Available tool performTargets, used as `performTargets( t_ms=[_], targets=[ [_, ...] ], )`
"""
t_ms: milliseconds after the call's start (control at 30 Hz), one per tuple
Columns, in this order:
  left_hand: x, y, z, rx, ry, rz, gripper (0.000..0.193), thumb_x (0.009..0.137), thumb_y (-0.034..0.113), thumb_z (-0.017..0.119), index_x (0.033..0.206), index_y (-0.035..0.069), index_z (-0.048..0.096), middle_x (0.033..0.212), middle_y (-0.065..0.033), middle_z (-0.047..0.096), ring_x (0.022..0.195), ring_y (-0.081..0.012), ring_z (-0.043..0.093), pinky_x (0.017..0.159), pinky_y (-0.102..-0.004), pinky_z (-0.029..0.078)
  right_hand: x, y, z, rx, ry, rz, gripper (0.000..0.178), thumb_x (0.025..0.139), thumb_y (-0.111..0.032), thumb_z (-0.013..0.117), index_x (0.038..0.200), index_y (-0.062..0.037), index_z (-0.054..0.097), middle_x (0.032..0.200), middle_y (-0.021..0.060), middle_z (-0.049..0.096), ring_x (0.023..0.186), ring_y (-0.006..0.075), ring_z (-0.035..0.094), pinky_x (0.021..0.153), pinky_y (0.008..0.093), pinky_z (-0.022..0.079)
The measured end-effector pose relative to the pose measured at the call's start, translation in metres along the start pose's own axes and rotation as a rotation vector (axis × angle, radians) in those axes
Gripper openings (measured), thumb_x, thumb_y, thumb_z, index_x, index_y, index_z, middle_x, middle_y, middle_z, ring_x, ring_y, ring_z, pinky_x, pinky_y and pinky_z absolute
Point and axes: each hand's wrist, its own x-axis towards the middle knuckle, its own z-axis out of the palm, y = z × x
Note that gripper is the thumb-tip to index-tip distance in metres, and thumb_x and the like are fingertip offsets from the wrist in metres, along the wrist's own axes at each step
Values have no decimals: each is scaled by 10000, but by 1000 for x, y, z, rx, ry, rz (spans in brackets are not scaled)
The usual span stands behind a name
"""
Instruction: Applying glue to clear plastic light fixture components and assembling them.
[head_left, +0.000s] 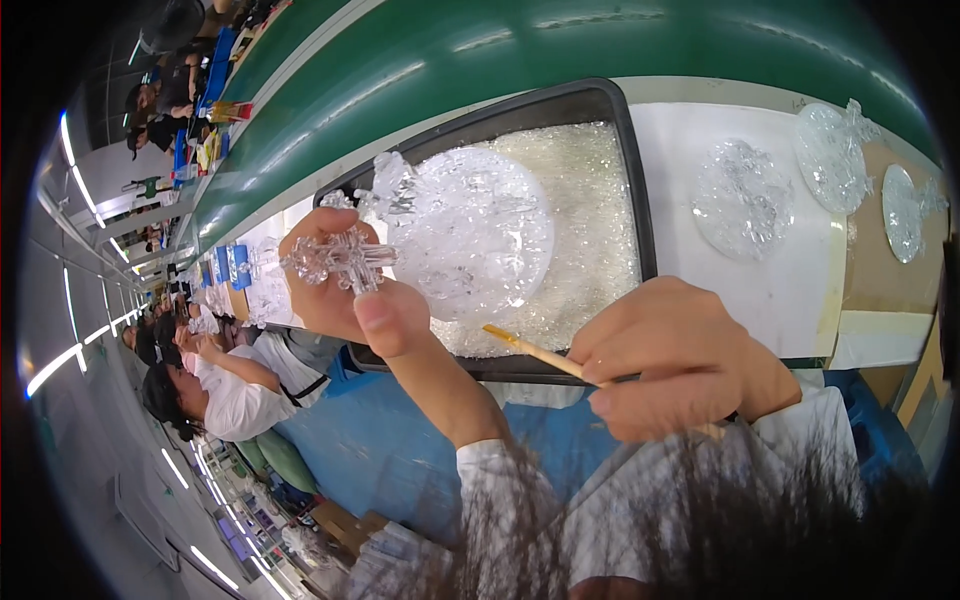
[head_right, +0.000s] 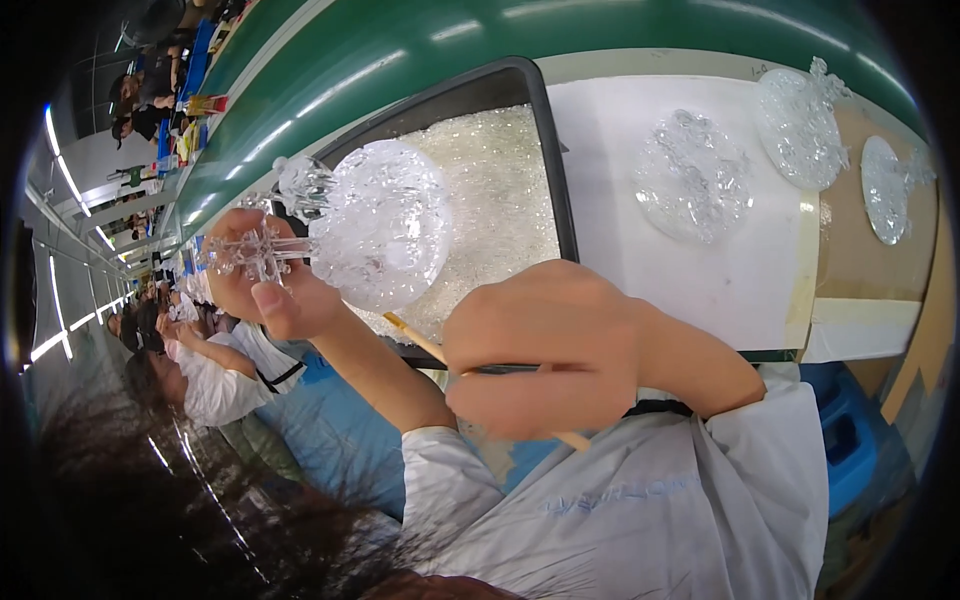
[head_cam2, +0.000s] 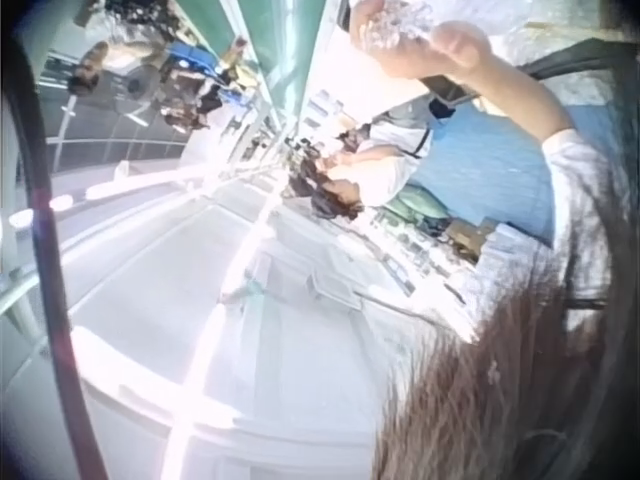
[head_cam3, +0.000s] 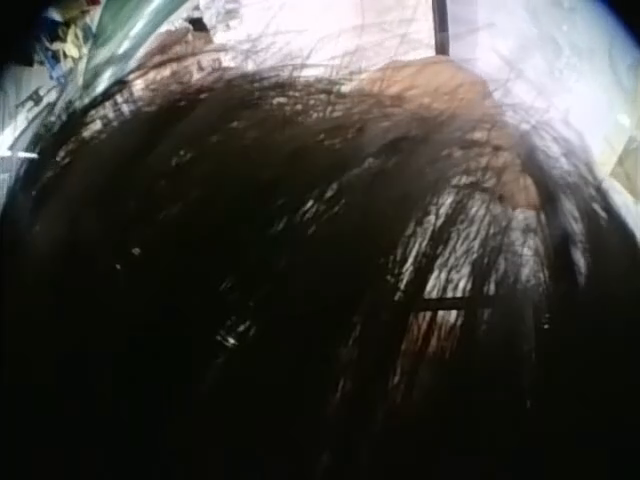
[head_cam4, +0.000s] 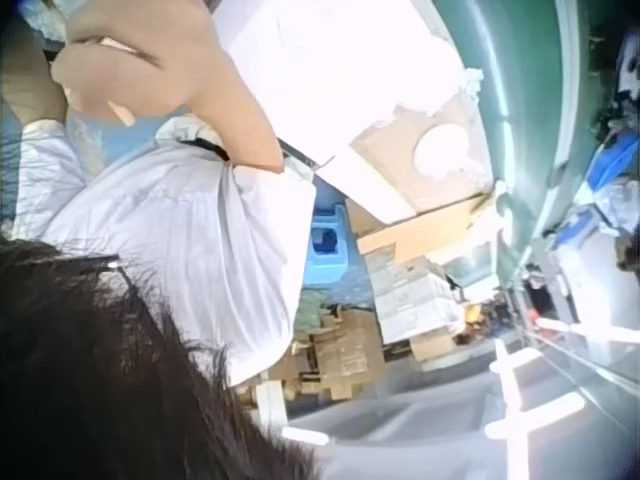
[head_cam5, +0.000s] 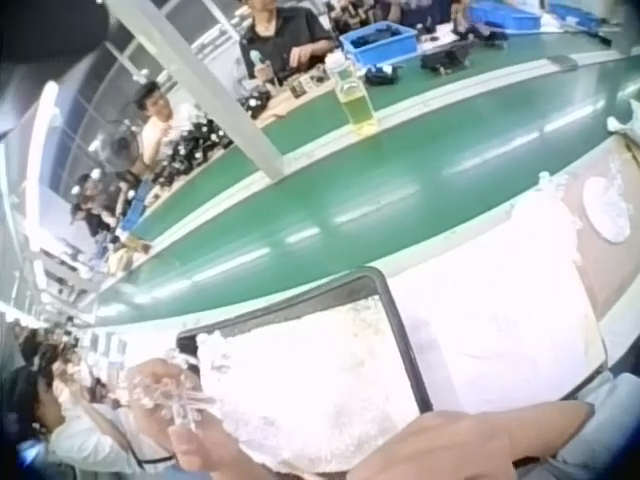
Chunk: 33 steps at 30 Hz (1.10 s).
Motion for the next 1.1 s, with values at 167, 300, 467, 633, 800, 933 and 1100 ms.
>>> performTargets(
  t_ms=[167,300,467,633,800,933,1100],
  targets=[
    [2,1,-24,115,19,21,906,796,804,485,944,-81,615,698,-60,554,600,-117,503,558,-231,365,6,6,16,-33,21,81,294,670,24,726,956,-12,669,839,130,626,656,265,653,516,320,539],
    [5,5,-5,120,-20,-17,922,790,840,453,901,-55,644,704,-52,586,595,-111,531,544,-231,380,14,-13,-7,-78,-39,228,336,671,52,723,989,-30,653,897,142,640,662,283,666,532,327,550],
    [-1,3,-19,95,-51,-1,851,798,727,500,979,-100,595,716,-90,546,606,-142,497,549,-249,363,2,-5,8,-56,-44,254,336,677,78,701,975,-58,629,896,134,635,667,286,677,540,328,552],
    [1,8,-16,109,-94,-23,862,800,760,478,965,-76,611,701,-68,552,607,-132,495,557,-244,360,1,-15,0,-136,-9,329,334,684,90,678,963,-84,619,888,118,622,667,290,682,542,337,554],
    [2,10,-11,96,-65,-23,875,795,774,468,958,-72,622,689,-58,562,602,-123,508,556,-237,361,0,-14,1,-136,-53,277,289,749,49,675,998,-76,600,925,126,602,677,295,683,557,336,563],
    [-1,7,-18,141,-70,-29,876,785,784,468,938,-61,635,677,-49,561,598,-117,512,546,-233,355,-8,-4,2,-72,6,236,97,927,-75,604,967,-33,527,933,160,520,685,308,615,524,340,560],
    [4,11,-11,126,-58,-42,863,784,786,467,932,-46,644,680,-44,567,598,-113,513,546,-227,354,-2,-1,-3,-46,14,193,144,840,-24,645,953,-44,559,911,155,573,629,276,648,562,335,592]
  ],
)
